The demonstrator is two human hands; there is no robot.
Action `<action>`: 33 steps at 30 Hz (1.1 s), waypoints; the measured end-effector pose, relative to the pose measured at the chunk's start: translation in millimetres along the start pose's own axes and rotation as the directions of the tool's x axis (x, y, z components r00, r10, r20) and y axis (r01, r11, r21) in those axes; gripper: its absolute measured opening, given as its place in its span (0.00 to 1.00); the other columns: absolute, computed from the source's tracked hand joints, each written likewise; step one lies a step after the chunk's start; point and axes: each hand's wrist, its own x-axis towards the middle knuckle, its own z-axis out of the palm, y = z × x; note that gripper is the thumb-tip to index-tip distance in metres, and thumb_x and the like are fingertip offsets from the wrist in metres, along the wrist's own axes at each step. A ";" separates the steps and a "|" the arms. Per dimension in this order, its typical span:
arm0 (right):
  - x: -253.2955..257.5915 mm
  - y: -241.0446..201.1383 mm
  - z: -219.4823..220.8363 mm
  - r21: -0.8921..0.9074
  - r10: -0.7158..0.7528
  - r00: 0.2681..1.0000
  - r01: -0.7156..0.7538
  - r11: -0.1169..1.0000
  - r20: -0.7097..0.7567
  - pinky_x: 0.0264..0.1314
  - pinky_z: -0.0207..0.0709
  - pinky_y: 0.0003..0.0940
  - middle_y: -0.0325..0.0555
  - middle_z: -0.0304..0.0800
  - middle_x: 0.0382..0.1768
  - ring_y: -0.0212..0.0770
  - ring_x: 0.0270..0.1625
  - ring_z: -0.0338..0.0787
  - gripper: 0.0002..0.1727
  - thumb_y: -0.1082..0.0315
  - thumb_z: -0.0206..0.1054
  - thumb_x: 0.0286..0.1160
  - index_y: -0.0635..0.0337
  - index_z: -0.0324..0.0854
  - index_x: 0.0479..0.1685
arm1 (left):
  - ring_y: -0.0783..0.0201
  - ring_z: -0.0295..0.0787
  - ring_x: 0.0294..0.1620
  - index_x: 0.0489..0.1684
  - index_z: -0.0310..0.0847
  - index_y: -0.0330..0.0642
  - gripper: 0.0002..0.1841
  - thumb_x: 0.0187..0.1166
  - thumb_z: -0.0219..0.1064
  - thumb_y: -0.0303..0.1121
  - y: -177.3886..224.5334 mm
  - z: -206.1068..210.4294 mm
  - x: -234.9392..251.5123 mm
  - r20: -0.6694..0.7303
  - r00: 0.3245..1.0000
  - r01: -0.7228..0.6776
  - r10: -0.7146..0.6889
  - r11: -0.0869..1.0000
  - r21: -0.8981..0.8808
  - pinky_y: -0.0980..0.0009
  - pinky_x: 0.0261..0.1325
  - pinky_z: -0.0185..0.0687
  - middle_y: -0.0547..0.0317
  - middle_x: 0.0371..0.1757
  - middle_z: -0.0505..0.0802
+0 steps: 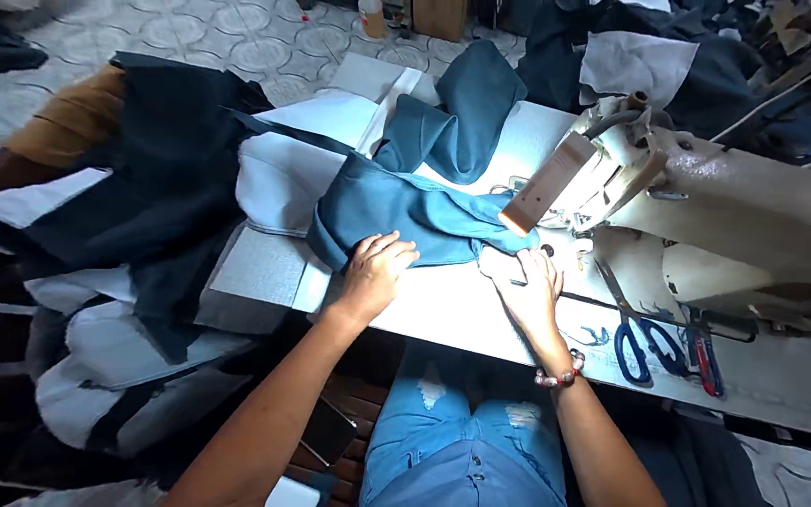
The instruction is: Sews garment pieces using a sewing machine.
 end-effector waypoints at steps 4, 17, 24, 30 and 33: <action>2.8 -16.4 3.7 0.335 0.188 0.964 -0.117 0.935 -0.189 0.66 0.74 0.50 0.56 0.91 0.52 0.49 0.59 0.86 0.17 0.66 0.73 0.75 0.70 0.87 0.56 | 0.46 0.95 0.51 0.44 0.92 0.32 0.15 0.69 0.59 0.18 30.0 -25.2 -9.0 -0.227 0.961 -0.173 0.155 0.983 -0.059 0.45 0.73 0.77 0.44 0.43 0.96; -53.3 -1.2 -57.7 0.482 0.250 0.967 -0.242 0.842 0.050 0.33 0.81 0.25 0.46 0.88 0.34 0.28 0.28 0.85 0.31 0.71 0.64 0.80 0.77 0.61 0.79 | 0.59 0.86 0.43 0.44 0.90 0.48 0.12 0.86 0.57 0.27 80.6 -69.0 -50.1 -0.247 0.895 -0.362 0.373 0.928 0.088 0.60 0.68 0.70 0.57 0.34 0.90; -11.0 -25.0 -43.7 -0.010 0.308 0.923 -0.314 0.949 0.228 0.61 0.75 0.70 0.70 0.89 0.55 0.71 0.58 0.88 0.50 0.57 0.72 0.72 0.56 0.49 0.94 | 0.55 0.87 0.42 0.45 0.90 0.46 0.12 0.85 0.57 0.26 69.3 -79.5 -48.3 -0.204 0.871 -0.423 0.447 0.893 0.155 0.62 0.57 0.77 0.54 0.35 0.91; -14.3 -20.3 -47.5 0.064 0.279 0.931 -0.301 0.951 0.233 0.55 0.80 0.56 0.64 0.89 0.43 0.58 0.44 0.89 0.39 0.73 0.69 0.72 0.66 0.60 0.87 | 0.38 0.91 0.47 0.42 0.94 0.39 0.13 0.72 0.62 0.19 7.7 -89.8 -43.3 -0.044 0.959 -0.256 0.279 0.923 0.287 0.41 0.56 0.79 0.43 0.37 0.94; -17.8 -20.0 -43.9 0.053 0.291 0.931 -0.309 0.949 0.222 0.55 0.80 0.57 0.61 0.90 0.37 0.58 0.42 0.90 0.37 0.71 0.67 0.74 0.66 0.62 0.86 | 0.25 0.83 0.65 0.48 0.94 0.42 0.14 0.71 0.74 0.39 49.9 -78.4 -31.2 0.086 0.994 -0.086 0.071 0.978 0.192 0.23 0.68 0.65 0.35 0.51 0.93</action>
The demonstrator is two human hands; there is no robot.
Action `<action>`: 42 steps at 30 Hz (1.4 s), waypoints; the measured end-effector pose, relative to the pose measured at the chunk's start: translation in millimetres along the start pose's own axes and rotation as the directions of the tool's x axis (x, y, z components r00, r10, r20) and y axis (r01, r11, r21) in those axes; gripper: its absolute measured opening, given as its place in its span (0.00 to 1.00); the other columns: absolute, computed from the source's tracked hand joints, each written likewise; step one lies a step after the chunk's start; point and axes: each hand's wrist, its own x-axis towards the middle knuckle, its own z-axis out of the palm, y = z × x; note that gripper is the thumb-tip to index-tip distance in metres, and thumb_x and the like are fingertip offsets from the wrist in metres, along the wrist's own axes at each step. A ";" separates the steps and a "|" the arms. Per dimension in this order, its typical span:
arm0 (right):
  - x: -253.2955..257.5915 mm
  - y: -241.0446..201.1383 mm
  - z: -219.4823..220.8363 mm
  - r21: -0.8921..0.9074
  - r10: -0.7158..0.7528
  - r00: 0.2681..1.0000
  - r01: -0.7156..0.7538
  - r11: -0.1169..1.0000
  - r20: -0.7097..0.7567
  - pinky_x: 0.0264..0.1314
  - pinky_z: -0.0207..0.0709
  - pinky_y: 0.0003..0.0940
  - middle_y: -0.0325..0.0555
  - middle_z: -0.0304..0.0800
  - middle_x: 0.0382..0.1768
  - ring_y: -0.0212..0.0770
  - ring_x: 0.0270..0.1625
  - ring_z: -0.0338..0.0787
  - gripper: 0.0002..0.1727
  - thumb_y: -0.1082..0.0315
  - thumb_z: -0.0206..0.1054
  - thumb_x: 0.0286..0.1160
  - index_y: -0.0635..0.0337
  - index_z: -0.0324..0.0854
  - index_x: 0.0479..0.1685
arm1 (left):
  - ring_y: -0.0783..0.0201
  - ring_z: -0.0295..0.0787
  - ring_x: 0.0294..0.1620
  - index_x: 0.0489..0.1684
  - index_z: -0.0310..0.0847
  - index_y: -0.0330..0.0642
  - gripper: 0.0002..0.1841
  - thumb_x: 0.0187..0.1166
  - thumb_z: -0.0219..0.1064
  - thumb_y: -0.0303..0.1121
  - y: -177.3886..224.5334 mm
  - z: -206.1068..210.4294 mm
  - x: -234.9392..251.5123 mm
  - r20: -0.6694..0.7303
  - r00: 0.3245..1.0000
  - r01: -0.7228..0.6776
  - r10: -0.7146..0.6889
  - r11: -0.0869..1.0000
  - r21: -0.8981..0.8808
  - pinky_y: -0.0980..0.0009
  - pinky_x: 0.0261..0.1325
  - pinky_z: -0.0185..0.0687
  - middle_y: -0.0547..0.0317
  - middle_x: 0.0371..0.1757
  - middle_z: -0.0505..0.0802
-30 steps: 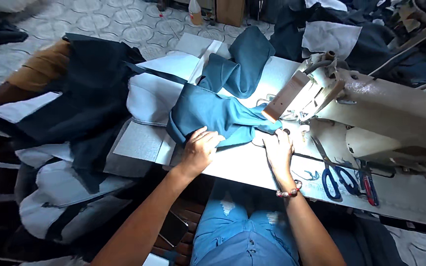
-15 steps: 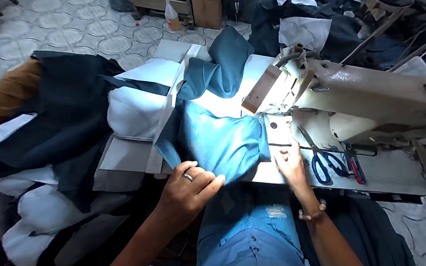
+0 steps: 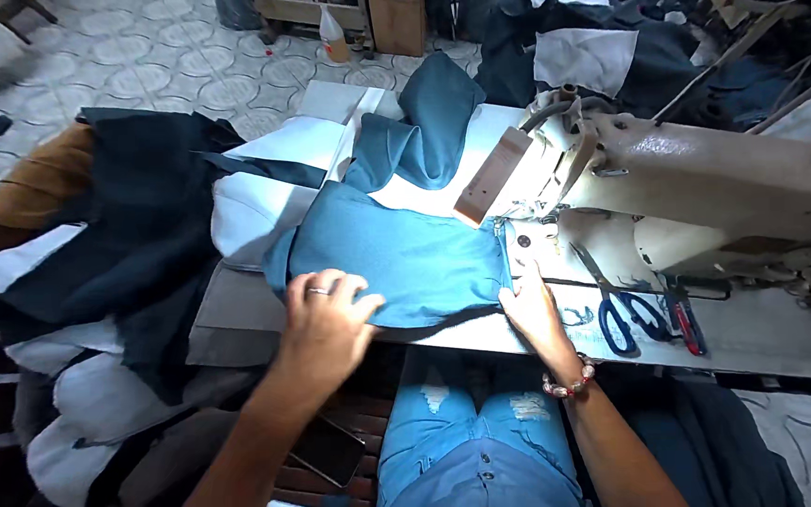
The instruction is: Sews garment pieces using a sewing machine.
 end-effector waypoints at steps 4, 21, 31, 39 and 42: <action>-2.3 -2.9 0.6 0.079 -0.033 0.999 0.034 0.996 -0.008 0.53 0.81 0.54 0.62 0.90 0.40 0.55 0.42 0.90 0.37 0.74 0.68 0.72 0.67 0.63 0.85 | 0.28 0.62 0.87 0.74 0.84 0.49 0.34 0.63 0.80 0.47 76.1 44.0 36.8 0.056 0.990 -0.112 0.131 0.959 -0.262 0.17 0.79 0.44 0.41 0.79 0.82; -4.1 2.5 -2.6 0.088 0.013 1.000 -0.014 0.996 0.009 0.50 0.81 0.53 0.62 0.90 0.40 0.54 0.39 0.89 0.34 0.74 0.72 0.69 0.69 0.68 0.78 | 0.35 0.60 0.90 0.36 0.93 0.40 0.13 0.69 0.71 0.41 57.0 106.5 103.0 0.072 0.913 -0.377 0.403 0.897 -0.232 0.24 0.86 0.32 0.45 0.69 0.90; -14.9 8.6 12.0 -0.011 -0.124 0.968 0.125 0.992 -0.218 0.48 0.83 0.54 0.62 0.93 0.36 0.58 0.39 0.93 0.22 0.77 0.67 0.68 0.73 0.82 0.63 | 0.40 0.85 0.61 0.60 0.91 0.42 0.25 0.86 0.47 0.43 61.4 117.4 108.7 0.025 0.979 -0.186 0.204 0.930 -0.318 0.30 0.79 0.55 0.45 0.48 0.91; -22.2 1.7 19.6 -0.095 -0.207 0.951 0.190 0.977 -0.231 0.55 0.84 0.57 0.70 0.92 0.49 0.66 0.50 0.93 0.21 0.78 0.64 0.71 0.77 0.83 0.64 | 0.38 0.76 0.78 0.65 0.91 0.53 0.24 0.86 0.47 0.46 43.4 127.7 107.5 0.000 0.940 -0.323 0.342 0.889 -0.325 0.34 0.79 0.57 0.48 0.70 0.89; -27.5 -9.3 20.5 -0.174 -0.110 0.992 0.097 0.980 -0.064 0.64 0.80 0.60 0.71 0.86 0.64 0.68 0.62 0.89 0.25 0.75 0.61 0.79 0.72 0.76 0.76 | 0.33 0.63 0.88 0.69 0.89 0.54 0.25 0.87 0.47 0.44 39.7 120.4 95.6 0.098 0.929 -0.295 0.357 0.874 -0.386 0.25 0.83 0.44 0.51 0.80 0.83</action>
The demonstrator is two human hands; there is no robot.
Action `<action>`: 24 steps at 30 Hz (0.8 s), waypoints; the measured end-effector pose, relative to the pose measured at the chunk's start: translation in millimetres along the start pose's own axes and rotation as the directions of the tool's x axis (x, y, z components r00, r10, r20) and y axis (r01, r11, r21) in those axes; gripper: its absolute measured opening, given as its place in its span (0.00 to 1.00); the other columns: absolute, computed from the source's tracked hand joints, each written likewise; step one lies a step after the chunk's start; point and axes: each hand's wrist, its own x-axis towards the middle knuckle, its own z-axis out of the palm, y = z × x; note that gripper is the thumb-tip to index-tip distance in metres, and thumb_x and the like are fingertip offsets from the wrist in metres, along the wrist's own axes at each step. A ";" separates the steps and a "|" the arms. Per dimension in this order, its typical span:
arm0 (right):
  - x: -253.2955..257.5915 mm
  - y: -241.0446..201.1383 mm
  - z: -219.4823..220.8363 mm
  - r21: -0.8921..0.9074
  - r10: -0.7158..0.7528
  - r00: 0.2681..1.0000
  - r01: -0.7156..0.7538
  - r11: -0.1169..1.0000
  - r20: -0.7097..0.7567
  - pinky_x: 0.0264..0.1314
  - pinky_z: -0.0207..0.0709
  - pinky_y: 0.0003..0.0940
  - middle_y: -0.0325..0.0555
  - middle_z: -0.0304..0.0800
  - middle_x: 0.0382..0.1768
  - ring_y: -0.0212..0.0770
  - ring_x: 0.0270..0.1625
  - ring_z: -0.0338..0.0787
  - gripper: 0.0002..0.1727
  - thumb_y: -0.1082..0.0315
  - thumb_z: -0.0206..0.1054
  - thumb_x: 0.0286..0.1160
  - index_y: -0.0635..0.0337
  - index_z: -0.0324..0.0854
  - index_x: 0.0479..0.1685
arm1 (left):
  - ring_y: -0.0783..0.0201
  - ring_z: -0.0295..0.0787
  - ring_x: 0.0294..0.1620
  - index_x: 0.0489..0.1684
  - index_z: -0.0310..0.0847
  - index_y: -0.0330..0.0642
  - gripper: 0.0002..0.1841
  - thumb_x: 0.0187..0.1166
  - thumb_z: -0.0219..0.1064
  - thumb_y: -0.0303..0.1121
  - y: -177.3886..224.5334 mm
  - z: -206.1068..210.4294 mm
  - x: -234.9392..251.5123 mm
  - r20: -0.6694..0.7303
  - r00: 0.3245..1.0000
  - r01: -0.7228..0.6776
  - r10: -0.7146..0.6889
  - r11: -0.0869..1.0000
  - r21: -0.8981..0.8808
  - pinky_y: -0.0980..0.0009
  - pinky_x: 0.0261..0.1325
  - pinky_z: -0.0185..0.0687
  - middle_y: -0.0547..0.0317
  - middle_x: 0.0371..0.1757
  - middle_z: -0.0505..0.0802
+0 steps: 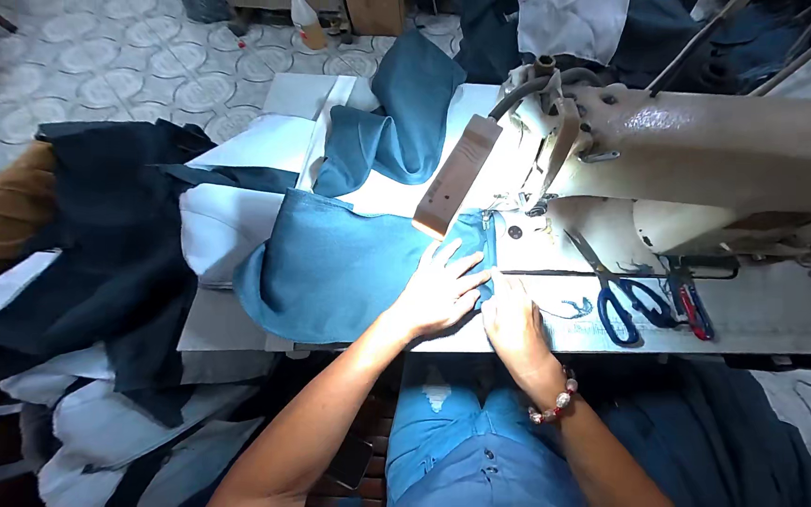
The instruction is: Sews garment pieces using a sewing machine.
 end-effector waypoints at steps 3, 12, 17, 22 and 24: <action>2.2 -5.6 -5.2 -0.069 0.051 0.994 -0.045 0.997 0.095 0.67 0.79 0.59 0.69 0.84 0.67 0.66 0.64 0.89 0.26 0.74 0.59 0.82 0.71 0.73 0.80 | 0.26 0.55 0.90 0.68 0.90 0.55 0.23 0.85 0.49 0.43 23.3 -1.9 -7.6 0.049 0.994 0.106 -0.102 0.992 -0.072 0.15 0.79 0.30 0.51 0.81 0.82; 5.9 -2.8 -12.3 -0.076 0.022 0.993 -0.013 0.997 0.112 0.65 0.81 0.55 0.68 0.85 0.65 0.65 0.63 0.89 0.25 0.74 0.59 0.82 0.71 0.75 0.78 | 0.22 0.62 0.85 0.63 0.91 0.53 0.23 0.84 0.48 0.40 36.6 4.8 -9.8 -0.050 0.988 0.143 -0.146 0.988 -0.065 0.12 0.74 0.40 0.49 0.76 0.86; 11.0 -6.5 -12.0 -0.046 0.017 0.993 -0.011 0.999 0.119 0.64 0.81 0.54 0.69 0.86 0.62 0.65 0.61 0.90 0.24 0.74 0.60 0.82 0.71 0.77 0.76 | 0.22 0.62 0.85 0.62 0.92 0.51 0.23 0.83 0.48 0.40 30.3 3.9 -7.7 -0.048 0.989 0.137 -0.140 0.988 -0.067 0.12 0.73 0.38 0.49 0.76 0.86; 23.0 -3.0 -12.8 -0.009 0.024 0.984 -0.022 1.000 0.175 0.68 0.78 0.57 0.68 0.83 0.69 0.65 0.65 0.87 0.25 0.74 0.58 0.83 0.70 0.74 0.79 | 0.23 0.62 0.85 0.59 0.93 0.51 0.23 0.83 0.49 0.39 23.9 3.5 -1.5 -0.048 0.989 0.136 -0.139 0.989 -0.062 0.14 0.74 0.40 0.48 0.76 0.86; 28.8 -1.1 -11.0 0.005 0.017 0.988 -0.018 1.000 0.152 0.67 0.78 0.59 0.69 0.83 0.69 0.67 0.65 0.87 0.24 0.74 0.59 0.83 0.70 0.75 0.77 | 0.23 0.59 0.87 0.59 0.93 0.51 0.22 0.83 0.49 0.40 19.8 3.7 1.8 -0.037 0.986 0.158 -0.161 0.985 -0.068 0.15 0.75 0.38 0.49 0.78 0.85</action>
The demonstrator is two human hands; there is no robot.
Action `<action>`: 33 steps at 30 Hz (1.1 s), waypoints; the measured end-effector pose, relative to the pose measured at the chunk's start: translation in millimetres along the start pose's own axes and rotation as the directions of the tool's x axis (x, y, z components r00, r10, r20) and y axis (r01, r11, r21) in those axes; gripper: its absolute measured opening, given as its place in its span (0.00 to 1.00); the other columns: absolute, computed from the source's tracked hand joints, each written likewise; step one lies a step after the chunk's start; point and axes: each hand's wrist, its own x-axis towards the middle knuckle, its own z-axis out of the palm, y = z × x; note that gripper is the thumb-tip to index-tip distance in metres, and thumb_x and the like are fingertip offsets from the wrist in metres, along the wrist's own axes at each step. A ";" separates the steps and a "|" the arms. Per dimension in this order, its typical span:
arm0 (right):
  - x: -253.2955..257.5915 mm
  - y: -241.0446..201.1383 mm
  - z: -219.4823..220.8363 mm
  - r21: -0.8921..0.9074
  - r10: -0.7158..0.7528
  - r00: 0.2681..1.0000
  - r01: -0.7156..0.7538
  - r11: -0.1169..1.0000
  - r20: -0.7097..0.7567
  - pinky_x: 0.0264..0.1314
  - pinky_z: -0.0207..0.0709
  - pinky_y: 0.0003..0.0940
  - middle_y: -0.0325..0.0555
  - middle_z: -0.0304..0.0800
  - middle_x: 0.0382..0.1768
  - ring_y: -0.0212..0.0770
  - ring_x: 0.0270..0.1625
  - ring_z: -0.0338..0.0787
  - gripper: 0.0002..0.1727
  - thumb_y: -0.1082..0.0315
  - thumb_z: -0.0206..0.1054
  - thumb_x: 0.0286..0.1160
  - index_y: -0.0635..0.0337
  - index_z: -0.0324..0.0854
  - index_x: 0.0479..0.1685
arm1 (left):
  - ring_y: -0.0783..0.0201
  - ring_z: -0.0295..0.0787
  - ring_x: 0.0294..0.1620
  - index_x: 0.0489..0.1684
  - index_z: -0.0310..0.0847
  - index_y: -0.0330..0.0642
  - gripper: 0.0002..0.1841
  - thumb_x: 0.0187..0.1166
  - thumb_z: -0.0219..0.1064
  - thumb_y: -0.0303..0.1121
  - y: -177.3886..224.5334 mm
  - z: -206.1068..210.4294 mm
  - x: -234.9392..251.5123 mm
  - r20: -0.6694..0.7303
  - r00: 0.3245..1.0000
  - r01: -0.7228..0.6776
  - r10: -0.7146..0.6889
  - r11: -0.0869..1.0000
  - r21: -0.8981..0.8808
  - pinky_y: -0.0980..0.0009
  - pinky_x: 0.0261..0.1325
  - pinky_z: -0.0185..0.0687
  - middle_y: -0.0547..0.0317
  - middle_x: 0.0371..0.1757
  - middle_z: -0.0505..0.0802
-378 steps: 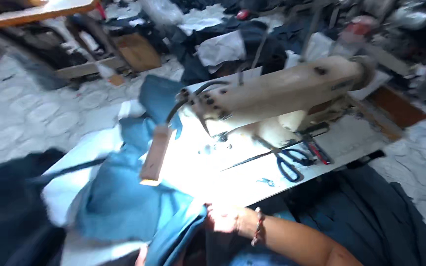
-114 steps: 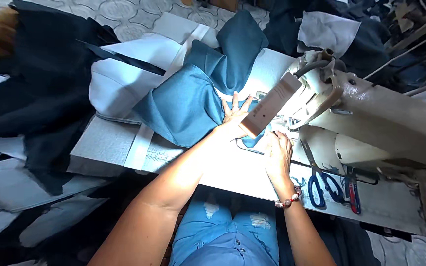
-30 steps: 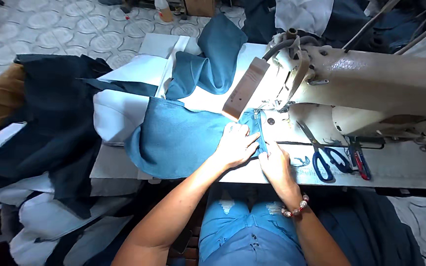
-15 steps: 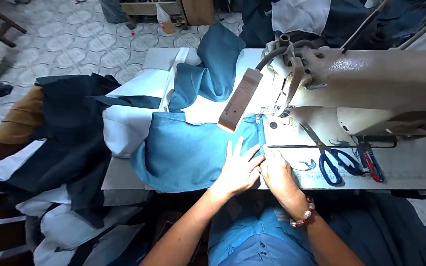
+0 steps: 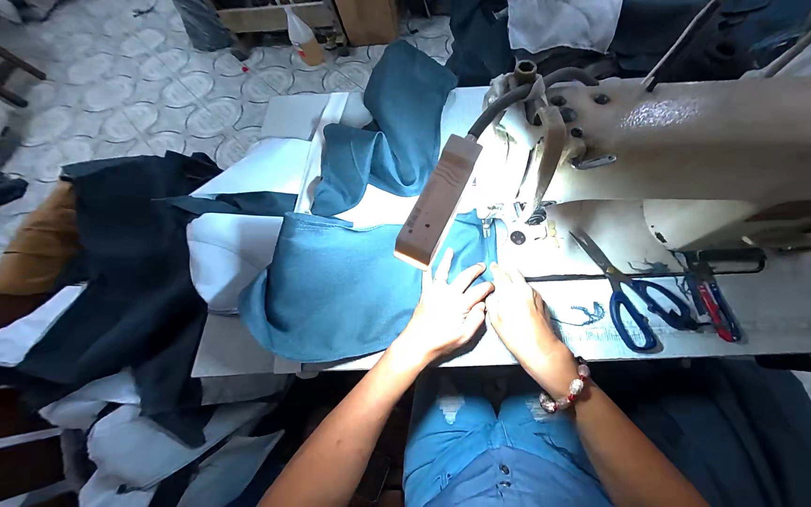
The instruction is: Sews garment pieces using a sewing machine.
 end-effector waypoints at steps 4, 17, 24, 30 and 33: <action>13.8 -2.5 -5.2 -0.018 0.022 1.000 -0.021 1.000 0.018 0.64 0.79 0.59 0.68 0.81 0.69 0.65 0.64 0.87 0.24 0.73 0.60 0.84 0.68 0.75 0.78 | 0.24 0.55 0.89 0.61 0.91 0.49 0.23 0.83 0.49 0.39 -7.6 -1.1 14.1 0.009 1.000 0.017 -0.017 1.000 0.009 0.14 0.75 0.34 0.50 0.79 0.83; 35.4 40.9 5.4 0.065 -0.157 0.914 0.195 0.979 -0.373 0.59 0.82 0.57 0.62 0.92 0.49 0.61 0.53 0.91 0.13 0.72 0.65 0.80 0.69 0.90 0.55 | 0.35 0.55 0.92 0.61 0.92 0.50 0.18 0.85 0.56 0.37 -29.5 -2.9 48.0 -0.029 0.991 0.128 -0.131 0.987 -0.101 0.22 0.83 0.26 0.57 0.78 0.85; 44.2 26.8 12.5 0.064 -0.089 0.917 0.124 0.990 -0.390 0.62 0.67 0.68 0.58 0.90 0.56 0.64 0.65 0.83 0.14 0.62 0.71 0.75 0.62 0.92 0.50 | 0.36 0.39 0.96 0.93 0.60 0.51 0.41 0.77 0.69 0.50 -7.1 -43.7 25.2 0.197 0.945 0.272 -0.262 0.962 -0.025 0.21 0.84 0.23 0.51 0.94 0.63; 54.0 26.5 10.7 0.073 -0.082 0.938 0.113 0.991 -0.338 0.61 0.63 0.66 0.51 0.91 0.58 0.61 0.65 0.80 0.11 0.59 0.75 0.74 0.58 0.92 0.45 | 0.25 0.40 0.93 0.74 0.85 0.50 0.36 0.56 0.87 0.36 -39.4 -100.2 -103.7 -0.116 0.900 0.433 -0.421 0.822 0.370 0.15 0.81 0.20 0.44 0.91 0.67; 50.8 9.4 9.2 0.023 0.044 0.964 -0.039 0.999 -0.261 0.67 0.61 0.70 0.54 0.84 0.69 0.65 0.75 0.73 0.21 0.52 0.73 0.75 0.56 0.89 0.59 | 0.26 0.51 0.91 0.49 0.97 0.42 0.16 0.64 0.76 0.20 -59.1 -110.6 -138.5 -0.277 0.919 0.366 -0.279 0.864 0.345 0.13 0.80 0.21 0.45 0.80 0.83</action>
